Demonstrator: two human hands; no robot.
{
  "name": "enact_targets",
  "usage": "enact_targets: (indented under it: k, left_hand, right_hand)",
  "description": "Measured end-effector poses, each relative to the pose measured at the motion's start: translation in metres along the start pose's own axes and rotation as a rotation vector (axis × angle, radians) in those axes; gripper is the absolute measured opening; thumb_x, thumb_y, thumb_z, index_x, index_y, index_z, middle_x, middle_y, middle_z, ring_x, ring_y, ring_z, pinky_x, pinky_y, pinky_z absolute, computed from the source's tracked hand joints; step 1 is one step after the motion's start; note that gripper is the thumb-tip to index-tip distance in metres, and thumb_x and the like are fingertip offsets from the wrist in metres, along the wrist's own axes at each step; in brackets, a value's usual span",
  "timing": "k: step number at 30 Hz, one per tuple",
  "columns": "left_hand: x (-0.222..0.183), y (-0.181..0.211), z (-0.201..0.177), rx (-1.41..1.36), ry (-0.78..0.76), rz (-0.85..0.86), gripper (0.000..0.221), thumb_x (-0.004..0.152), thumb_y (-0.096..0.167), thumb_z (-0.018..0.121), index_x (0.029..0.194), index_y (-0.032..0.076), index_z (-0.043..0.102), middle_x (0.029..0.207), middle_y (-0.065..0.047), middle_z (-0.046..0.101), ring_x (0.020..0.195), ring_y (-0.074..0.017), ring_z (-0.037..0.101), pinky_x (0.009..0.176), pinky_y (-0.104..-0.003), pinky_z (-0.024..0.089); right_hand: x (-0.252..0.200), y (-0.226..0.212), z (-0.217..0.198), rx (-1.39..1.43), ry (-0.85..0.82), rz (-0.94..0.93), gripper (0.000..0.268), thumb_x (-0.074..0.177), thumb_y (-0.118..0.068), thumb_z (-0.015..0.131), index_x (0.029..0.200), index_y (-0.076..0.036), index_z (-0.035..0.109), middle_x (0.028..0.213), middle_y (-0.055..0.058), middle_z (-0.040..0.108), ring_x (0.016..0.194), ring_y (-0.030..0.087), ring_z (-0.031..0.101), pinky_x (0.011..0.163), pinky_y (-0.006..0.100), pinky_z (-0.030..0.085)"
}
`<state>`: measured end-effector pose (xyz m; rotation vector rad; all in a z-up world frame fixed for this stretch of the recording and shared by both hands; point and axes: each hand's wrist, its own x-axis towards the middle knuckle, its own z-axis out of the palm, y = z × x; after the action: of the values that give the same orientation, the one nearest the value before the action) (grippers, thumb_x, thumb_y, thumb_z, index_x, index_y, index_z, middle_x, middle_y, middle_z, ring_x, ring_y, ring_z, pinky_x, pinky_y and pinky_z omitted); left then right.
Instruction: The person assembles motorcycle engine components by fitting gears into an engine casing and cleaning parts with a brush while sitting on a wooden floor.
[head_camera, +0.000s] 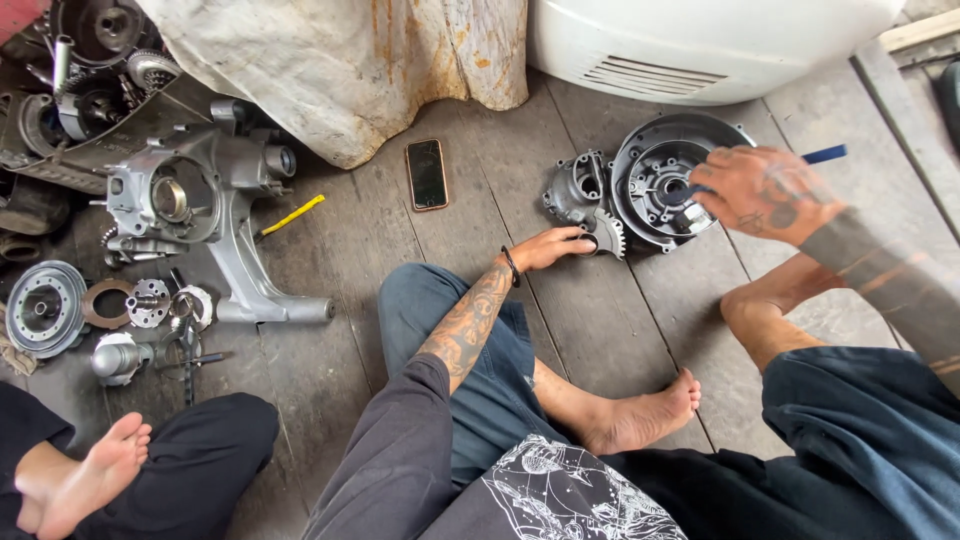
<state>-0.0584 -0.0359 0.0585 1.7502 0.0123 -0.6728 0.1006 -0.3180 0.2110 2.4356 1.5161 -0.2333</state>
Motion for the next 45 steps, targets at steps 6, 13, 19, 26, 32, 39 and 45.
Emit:
enact_targets:
  k: [6, 13, 19, 26, 32, 39, 45]
  left_hand:
    - [-0.007, -0.006, 0.013, -0.089, 0.123, 0.068, 0.067, 0.086, 0.067, 0.048, 0.123, 0.014, 0.068, 0.125, 0.0, 0.067, 0.117, -0.0166, 0.059, 0.105, -0.031, 0.037]
    - [-0.005, -0.012, 0.026, -0.063, 0.227, 0.071, 0.079, 0.085, 0.07, 0.045, 0.133, 0.01, 0.064, 0.137, -0.002, 0.064, 0.126, -0.0189, 0.057, 0.107, -0.033, 0.037]
    - [-0.011, -0.006, 0.029, -0.069, 0.259, 0.099, 0.076, 0.087, 0.068, 0.044, 0.132, 0.009, 0.064, 0.136, -0.005, 0.064, 0.126, -0.021, 0.057, 0.108, -0.036, 0.037]
    - [-0.005, -0.02, 0.028, -0.108, 0.248, 0.198, 0.068, 0.093, 0.061, 0.067, 0.133, 0.007, 0.066, 0.135, -0.023, 0.064, 0.134, -0.0391, 0.053, 0.115, -0.048, 0.04]
    - [-0.006, -0.008, 0.025, -0.089, 0.162, 0.218, 0.071, 0.091, 0.054, 0.068, 0.14, 0.003, 0.06, 0.145, -0.031, 0.054, 0.138, -0.0473, 0.046, 0.117, -0.051, 0.038]
    - [0.016, -0.033, 0.053, -0.282, 0.219, 0.19, 0.062, 0.099, 0.04, 0.065, 0.146, 0.002, 0.052, 0.137, -0.032, 0.057, 0.114, -0.0379, 0.067, 0.094, -0.042, 0.059]
    - [0.008, -0.027, 0.071, -0.332, 0.324, 0.283, 0.056, 0.097, 0.031, 0.065, 0.14, -0.004, 0.057, 0.121, -0.033, 0.058, 0.098, -0.0426, 0.07, 0.087, -0.045, 0.062]
  right_hand:
    - [-0.081, -0.006, -0.067, -0.205, 0.267, 0.066, 0.025, 0.106, -0.043, 0.052, 0.115, -0.027, 0.069, 0.106, -0.007, 0.072, 0.09, 0.02, 0.076, 0.086, 0.037, 0.062]
    - [-0.151, -0.053, -0.087, -0.301, 0.234, 0.13, 0.026, 0.107, -0.044, 0.048, 0.117, -0.028, 0.066, 0.107, -0.006, 0.071, 0.09, 0.017, 0.075, 0.085, 0.033, 0.063]
    - [-0.143, -0.082, -0.061, -0.011, 0.413, 0.163, 0.023, 0.105, -0.034, 0.059, 0.118, -0.019, 0.071, 0.101, 0.002, 0.069, 0.091, 0.024, 0.072, 0.084, 0.04, 0.061]
    - [-0.098, -0.092, 0.013, 0.215, 0.599, 0.262, 0.019, 0.093, -0.031, 0.073, 0.111, -0.026, 0.069, 0.095, 0.002, 0.064, 0.092, 0.027, 0.072, 0.079, 0.039, 0.06]
    - [-0.061, -0.109, 0.035, 0.449, 0.579, 0.277, 0.021, 0.091, -0.032, 0.074, 0.11, -0.024, 0.07, 0.097, 0.004, 0.067, 0.093, 0.031, 0.072, 0.077, 0.043, 0.06]
    - [-0.017, -0.136, 0.13, 0.841, 0.646, 0.389, 0.019, 0.092, -0.025, 0.078, 0.111, -0.022, 0.075, 0.095, 0.009, 0.07, 0.092, 0.032, 0.071, 0.075, 0.042, 0.058]
    - [-0.04, -0.163, 0.163, 0.915, 0.615, 0.499, 0.016, 0.095, -0.025, 0.076, 0.108, -0.017, 0.075, 0.09, 0.013, 0.07, 0.086, 0.035, 0.071, 0.071, 0.044, 0.058]
